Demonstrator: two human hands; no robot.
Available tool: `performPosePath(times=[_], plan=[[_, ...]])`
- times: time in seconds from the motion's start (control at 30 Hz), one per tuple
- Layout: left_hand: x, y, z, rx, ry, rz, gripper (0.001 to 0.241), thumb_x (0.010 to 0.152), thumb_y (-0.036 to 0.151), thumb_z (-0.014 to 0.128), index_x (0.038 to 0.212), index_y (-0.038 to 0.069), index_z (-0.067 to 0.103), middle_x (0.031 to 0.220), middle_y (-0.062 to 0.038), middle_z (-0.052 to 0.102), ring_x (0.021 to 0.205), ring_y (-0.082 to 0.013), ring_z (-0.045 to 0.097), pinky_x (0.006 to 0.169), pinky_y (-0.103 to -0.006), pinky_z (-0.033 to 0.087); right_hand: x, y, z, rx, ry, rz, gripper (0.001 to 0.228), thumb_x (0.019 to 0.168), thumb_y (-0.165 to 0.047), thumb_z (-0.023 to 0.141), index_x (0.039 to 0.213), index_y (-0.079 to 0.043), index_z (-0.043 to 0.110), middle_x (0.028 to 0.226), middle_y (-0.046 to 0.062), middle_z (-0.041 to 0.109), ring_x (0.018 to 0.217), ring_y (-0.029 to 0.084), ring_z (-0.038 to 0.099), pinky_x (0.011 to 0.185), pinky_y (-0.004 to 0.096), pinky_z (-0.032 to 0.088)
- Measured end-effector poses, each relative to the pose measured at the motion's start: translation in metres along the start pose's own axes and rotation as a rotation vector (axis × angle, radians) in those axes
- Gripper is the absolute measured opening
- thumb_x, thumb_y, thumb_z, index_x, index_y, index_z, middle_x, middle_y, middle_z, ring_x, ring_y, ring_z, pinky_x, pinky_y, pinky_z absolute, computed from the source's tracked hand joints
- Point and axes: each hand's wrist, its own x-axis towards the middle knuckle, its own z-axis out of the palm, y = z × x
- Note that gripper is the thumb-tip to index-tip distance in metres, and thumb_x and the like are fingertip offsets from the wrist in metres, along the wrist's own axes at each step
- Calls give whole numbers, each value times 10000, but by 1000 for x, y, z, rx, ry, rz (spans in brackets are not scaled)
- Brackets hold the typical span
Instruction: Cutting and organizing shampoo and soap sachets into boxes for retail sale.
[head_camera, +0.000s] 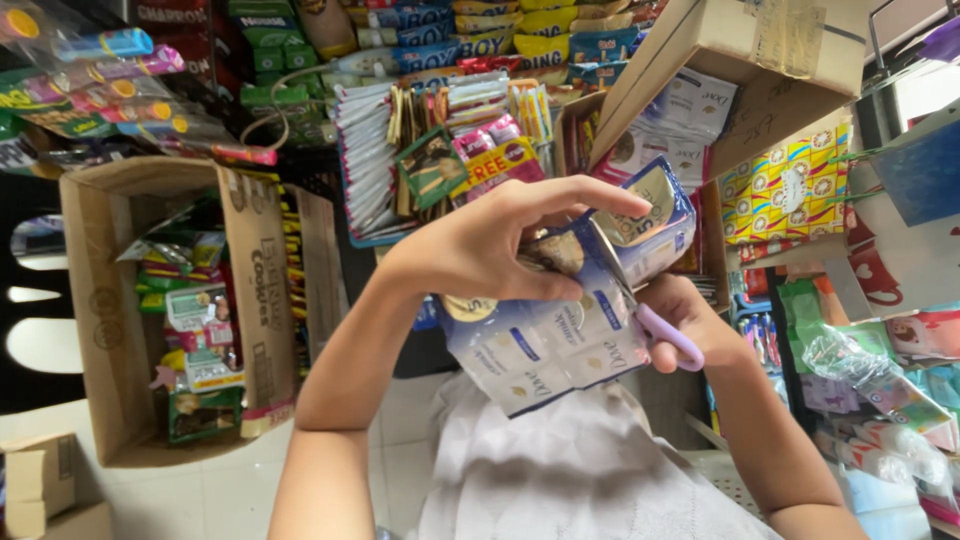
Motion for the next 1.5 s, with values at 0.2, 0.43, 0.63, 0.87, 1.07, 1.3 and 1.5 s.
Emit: performPosePath(times=[0.2,0.43,0.63,0.87,1.07,1.3,1.5], plan=[[0,-7,2,-85,2,-7,726,842,-91,828,1487,35,520,1498,-47,563,1449,-145,503,1339,-339,363,-15,29,-26,-139,52,27,686,584,-555,939,835,41,709,679,-45,587,632,53,490,517,263,336],[0,-14,3,-89,17,-2,762,830,-101,820,1523,29,530,1489,-68,569,1453,-159,499,1343,-342,350,-3,12,-5,-146,78,-76,699,644,-566,916,921,45,720,763,-45,657,698,38,522,559,271,396],[-1,-16,2,-121,25,-14,707,843,-106,807,1479,13,523,1488,-65,567,1431,-142,509,1330,-337,370,-11,49,-31,-253,129,-89,598,621,-531,920,649,-15,619,597,-47,560,587,37,437,501,265,308],[-3,-18,1,-105,32,-24,758,831,-102,809,1521,21,522,1493,-64,574,1444,-145,510,1319,-331,367,0,31,-10,-222,138,-117,576,660,-499,936,683,-2,646,632,-47,595,607,34,464,491,275,335],[-8,-27,3,-139,33,-32,745,851,-81,818,1527,7,516,1499,-67,570,1421,-140,509,1317,-341,375,-6,53,-19,-230,140,-49,590,636,-517,915,711,19,680,644,-55,595,634,29,467,522,253,342],[-6,-49,14,-331,-40,19,663,923,-78,818,1495,-30,487,1481,-66,542,1408,-112,484,1270,-295,361,9,34,4,-11,110,-58,717,607,-519,934,1004,52,757,896,-9,761,824,53,645,720,245,529],[-9,-50,17,-386,-26,-65,719,881,-59,818,1528,-20,506,1442,-63,580,1340,-113,531,1216,-293,414,-1,60,-18,-93,160,0,563,616,-448,938,798,46,737,664,-34,664,596,39,558,497,242,407]])
